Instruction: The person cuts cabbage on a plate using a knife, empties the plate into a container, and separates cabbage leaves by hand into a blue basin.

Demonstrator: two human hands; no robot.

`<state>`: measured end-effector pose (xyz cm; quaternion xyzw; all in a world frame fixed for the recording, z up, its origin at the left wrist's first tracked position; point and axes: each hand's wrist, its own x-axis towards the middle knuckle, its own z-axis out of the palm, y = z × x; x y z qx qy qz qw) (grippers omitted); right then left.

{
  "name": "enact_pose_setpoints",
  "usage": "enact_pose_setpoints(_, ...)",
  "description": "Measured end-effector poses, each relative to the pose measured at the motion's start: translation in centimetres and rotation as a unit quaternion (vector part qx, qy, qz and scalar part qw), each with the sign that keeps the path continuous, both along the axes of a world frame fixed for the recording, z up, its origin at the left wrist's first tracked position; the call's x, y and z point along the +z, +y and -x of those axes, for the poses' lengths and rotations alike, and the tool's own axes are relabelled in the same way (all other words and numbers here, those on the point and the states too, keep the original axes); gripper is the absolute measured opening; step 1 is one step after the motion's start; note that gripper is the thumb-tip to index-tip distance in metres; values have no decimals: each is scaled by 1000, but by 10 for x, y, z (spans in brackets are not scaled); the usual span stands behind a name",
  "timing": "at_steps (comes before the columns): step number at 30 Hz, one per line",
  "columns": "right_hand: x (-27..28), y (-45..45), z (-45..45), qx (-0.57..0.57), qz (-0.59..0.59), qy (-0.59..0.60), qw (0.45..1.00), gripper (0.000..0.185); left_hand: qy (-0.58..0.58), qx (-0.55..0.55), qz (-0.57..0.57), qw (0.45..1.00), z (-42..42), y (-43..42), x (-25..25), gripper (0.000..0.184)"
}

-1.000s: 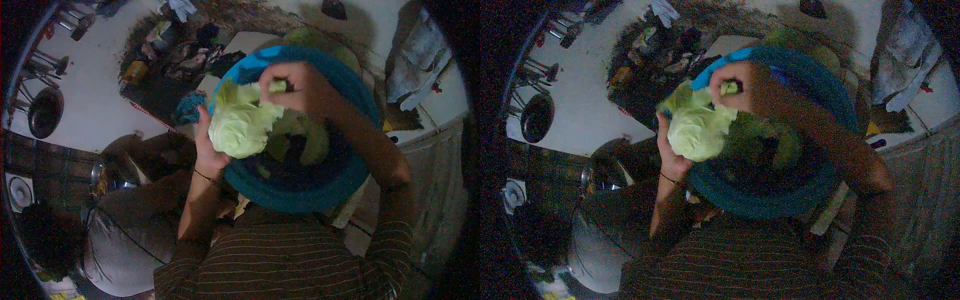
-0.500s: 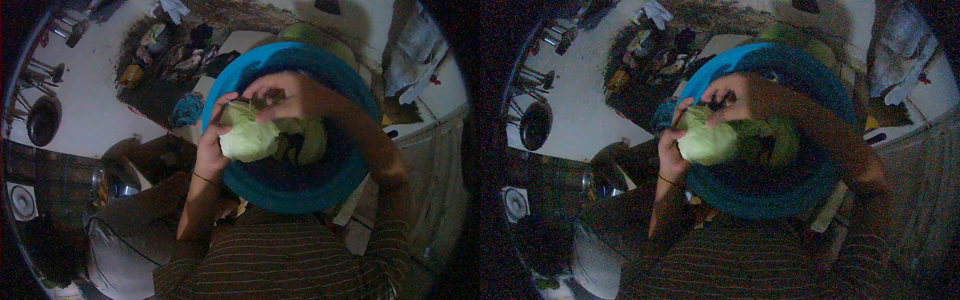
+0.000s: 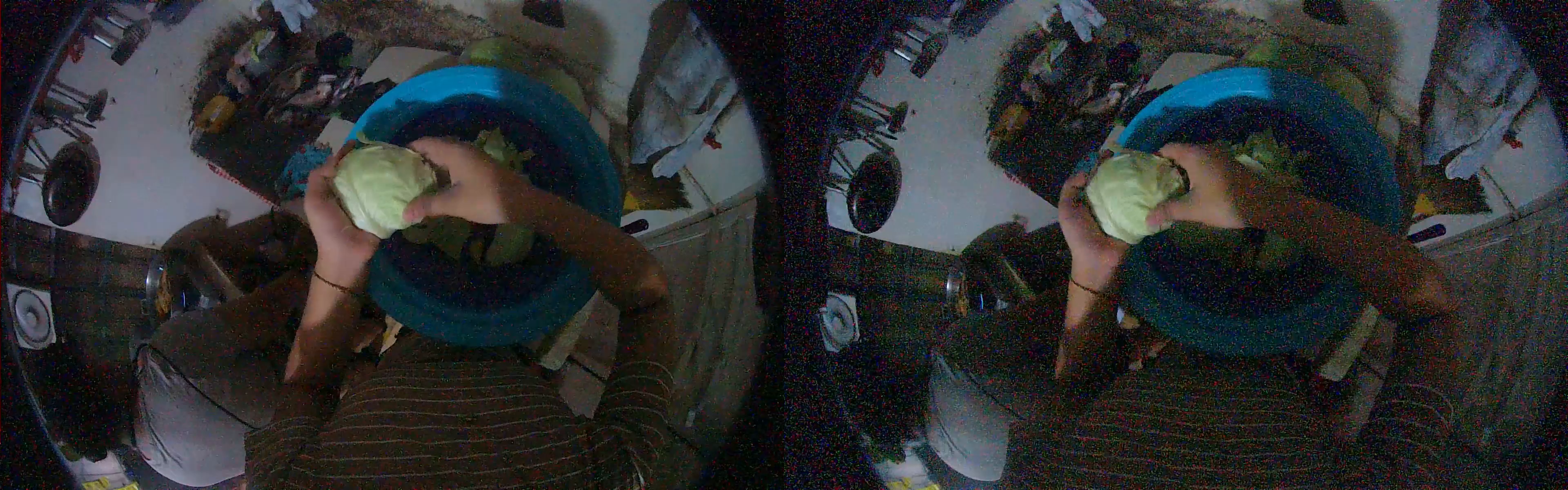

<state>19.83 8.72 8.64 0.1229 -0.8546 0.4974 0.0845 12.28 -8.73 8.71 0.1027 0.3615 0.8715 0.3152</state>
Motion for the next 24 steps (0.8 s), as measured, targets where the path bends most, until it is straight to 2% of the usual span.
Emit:
enact_pose_setpoints(1, 3, 1, 1, -2, -1, 2, 1000, 56, -59, -13, -42, 997, 0, -1, 4, 43)
enact_pose_setpoints(2, 8, 3, 1, 15, 145, -83, 986, 52, -117, -25, -84, 989, -1, -1, 8, 45)
enact_pose_setpoints(3, 11, 4, 2, 32, 286, -166, 943, 50, -116, -27, -85, 989, -3, 2, 13, 45)
enact_pose_setpoints(4, 10, 5, 3, 32, 285, -164, 944, 50, -101, -39, -96, 989, -8, 6, 18, 48)
enact_pose_setpoints(6, 9, 8, 6, 95, 368, -246, 891, 44, -87, -48, -109, 989, -7, 6, 16, 51)
enact_pose_setpoints(7, 7, 3, 4, 97, 366, -246, 892, 44, -84, -54, -129, 987, -3, 5, 8, 51)
enact_pose_setpoints(9, 4, -9, -4, -83, 194, -127, 969, 44, -83, -59, -148, 984, 3, 5, -2, 51)
enact_pose_setpoints(10, 3, -10, -5, -84, 199, -135, 967, 44, -96, -39, -129, 986, 3, 5, -4, 48)
enact_pose_setpoints(11, 4, -6, -2, -120, 61, 52, 990, 46, -103, -19, -117, 988, 3, 8, -5, 45)
enact_pose_setpoints(12, 7, -5, -3, -127, -10, 144, 981, 48, -105, -18, -118, 987, -2, 10, -7, 45)
enact_pose_setpoints(13, 11, -4, -3, -147, -81, 235, 957, 49, -2, 2, -84, 997, -12, 14, -4, 43)
enact_pose_setpoints(15, 22, -9, -12, -80, -143, 254, 953, 53, -44, -21, -60, 997, -15, 21, 4, 33)
enact_pose_setpoints(19, 20, -7, -12, -72, -145, 204, 966, 51, -55, -10, -52, 997, -5, 27, -14, 24)
enact_pose_setpoints(24, 15, 2, -6, -76, -113, 223, 965, 44, -53, -6, 3, 999, -7, 33, -12, 26)
